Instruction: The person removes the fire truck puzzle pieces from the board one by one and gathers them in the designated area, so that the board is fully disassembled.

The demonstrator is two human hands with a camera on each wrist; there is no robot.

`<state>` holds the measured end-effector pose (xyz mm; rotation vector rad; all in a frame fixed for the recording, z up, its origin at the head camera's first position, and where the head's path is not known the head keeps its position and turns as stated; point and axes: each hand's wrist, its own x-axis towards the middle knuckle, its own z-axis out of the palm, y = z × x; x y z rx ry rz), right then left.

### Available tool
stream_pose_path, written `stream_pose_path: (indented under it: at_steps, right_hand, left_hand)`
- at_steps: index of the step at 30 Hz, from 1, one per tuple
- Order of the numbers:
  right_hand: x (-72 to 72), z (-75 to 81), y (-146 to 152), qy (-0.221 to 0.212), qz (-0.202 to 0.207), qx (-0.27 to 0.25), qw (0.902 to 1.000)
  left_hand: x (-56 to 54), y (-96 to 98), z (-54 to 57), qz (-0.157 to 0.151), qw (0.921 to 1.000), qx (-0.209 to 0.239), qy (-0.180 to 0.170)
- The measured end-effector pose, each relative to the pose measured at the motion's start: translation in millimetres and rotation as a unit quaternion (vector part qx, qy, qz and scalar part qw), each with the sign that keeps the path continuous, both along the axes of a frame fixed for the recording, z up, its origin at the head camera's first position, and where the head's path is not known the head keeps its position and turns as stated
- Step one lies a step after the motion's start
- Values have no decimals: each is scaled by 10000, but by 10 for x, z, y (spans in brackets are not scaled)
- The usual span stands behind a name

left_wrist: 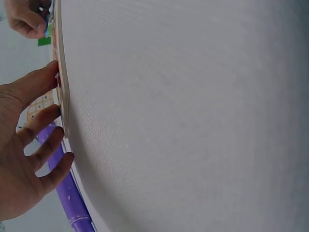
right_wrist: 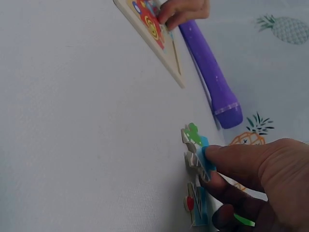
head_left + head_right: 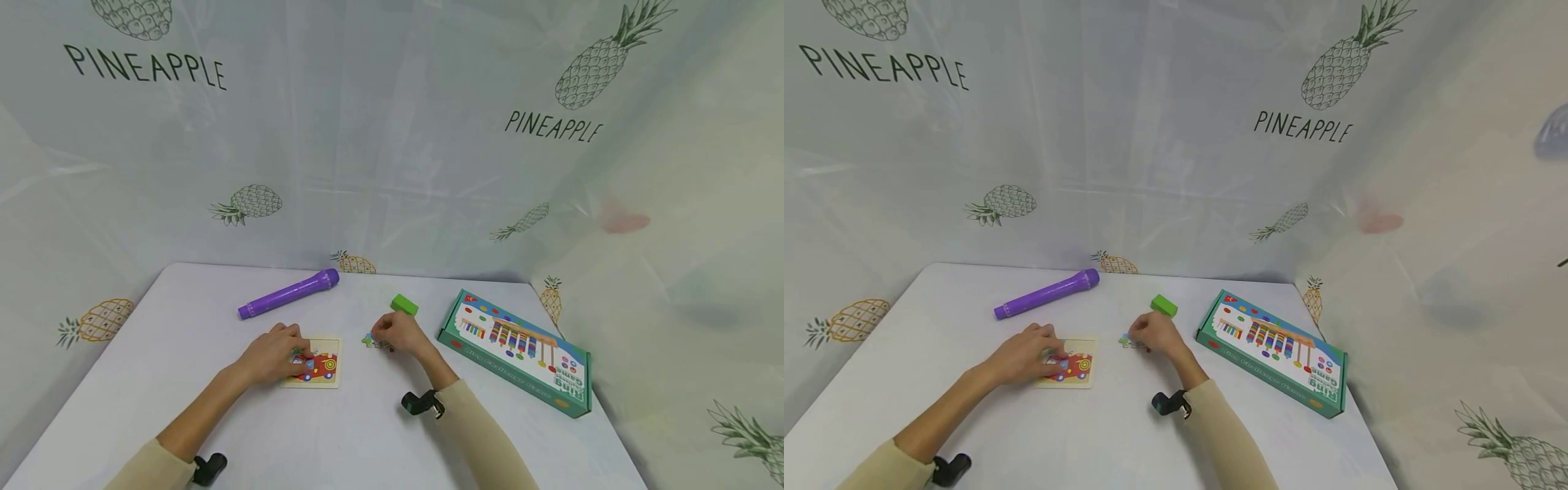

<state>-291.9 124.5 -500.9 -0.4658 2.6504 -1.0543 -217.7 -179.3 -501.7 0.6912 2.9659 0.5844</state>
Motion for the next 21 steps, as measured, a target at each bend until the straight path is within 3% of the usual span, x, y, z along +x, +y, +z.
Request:
stream_pose_path:
  at_steps: [21]
  right_hand:
    - [-27, -35, 4, 198, 68, 166, 9996]
  left_hand:
    - [7, 5, 9, -41, 10000, -20, 69]
